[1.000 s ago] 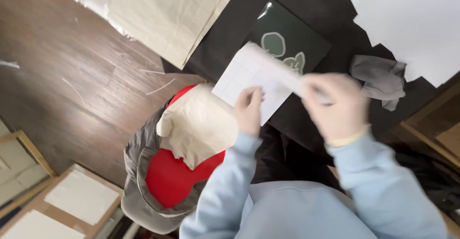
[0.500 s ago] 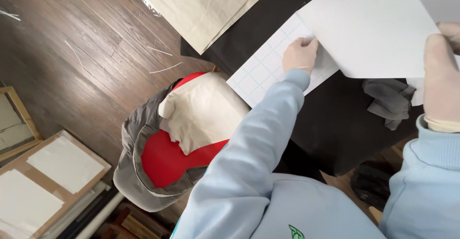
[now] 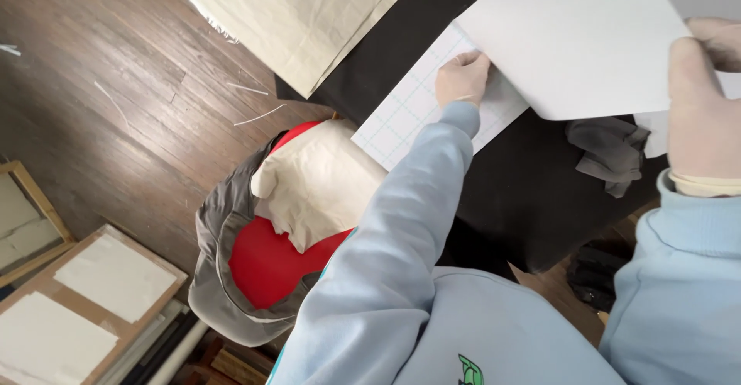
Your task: The recorder is preparing artwork by applying transfer tape and smoothing it with a cloth on a workbench.
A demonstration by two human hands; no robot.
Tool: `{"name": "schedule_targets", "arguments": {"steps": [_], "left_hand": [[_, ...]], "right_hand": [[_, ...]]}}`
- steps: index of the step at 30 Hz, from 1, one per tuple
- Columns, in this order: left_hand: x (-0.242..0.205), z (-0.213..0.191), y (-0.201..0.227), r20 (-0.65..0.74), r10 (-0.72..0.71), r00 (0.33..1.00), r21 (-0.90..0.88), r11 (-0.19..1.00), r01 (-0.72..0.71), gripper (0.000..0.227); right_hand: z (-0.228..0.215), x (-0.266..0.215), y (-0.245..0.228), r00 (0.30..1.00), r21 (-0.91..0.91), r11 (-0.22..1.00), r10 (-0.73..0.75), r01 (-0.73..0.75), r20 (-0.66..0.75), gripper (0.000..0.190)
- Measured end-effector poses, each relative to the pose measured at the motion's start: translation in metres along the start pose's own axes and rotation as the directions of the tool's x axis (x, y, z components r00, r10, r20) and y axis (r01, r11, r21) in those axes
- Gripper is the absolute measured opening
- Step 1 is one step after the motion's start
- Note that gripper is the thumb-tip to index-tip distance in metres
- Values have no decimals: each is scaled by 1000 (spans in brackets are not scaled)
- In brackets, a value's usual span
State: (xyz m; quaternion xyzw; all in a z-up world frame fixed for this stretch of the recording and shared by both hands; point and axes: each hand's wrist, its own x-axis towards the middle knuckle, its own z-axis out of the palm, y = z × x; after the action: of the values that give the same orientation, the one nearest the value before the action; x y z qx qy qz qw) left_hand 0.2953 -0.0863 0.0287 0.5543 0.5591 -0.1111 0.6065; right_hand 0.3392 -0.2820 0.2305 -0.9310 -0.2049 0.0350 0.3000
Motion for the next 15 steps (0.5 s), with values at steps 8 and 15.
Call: {"name": "schedule_targets", "arguments": {"steps": [8,15], "left_hand": [[-4,-3,-4,-6,33,999,124,992,-32,30],[4,0,-2,22,-64,998,-124,990,66,31]], "right_hand": [[-4,7,-15,996,55,998,-5,11,-92,21],[-10,16,-28,991,42,999,2,4,-137,22]]}}
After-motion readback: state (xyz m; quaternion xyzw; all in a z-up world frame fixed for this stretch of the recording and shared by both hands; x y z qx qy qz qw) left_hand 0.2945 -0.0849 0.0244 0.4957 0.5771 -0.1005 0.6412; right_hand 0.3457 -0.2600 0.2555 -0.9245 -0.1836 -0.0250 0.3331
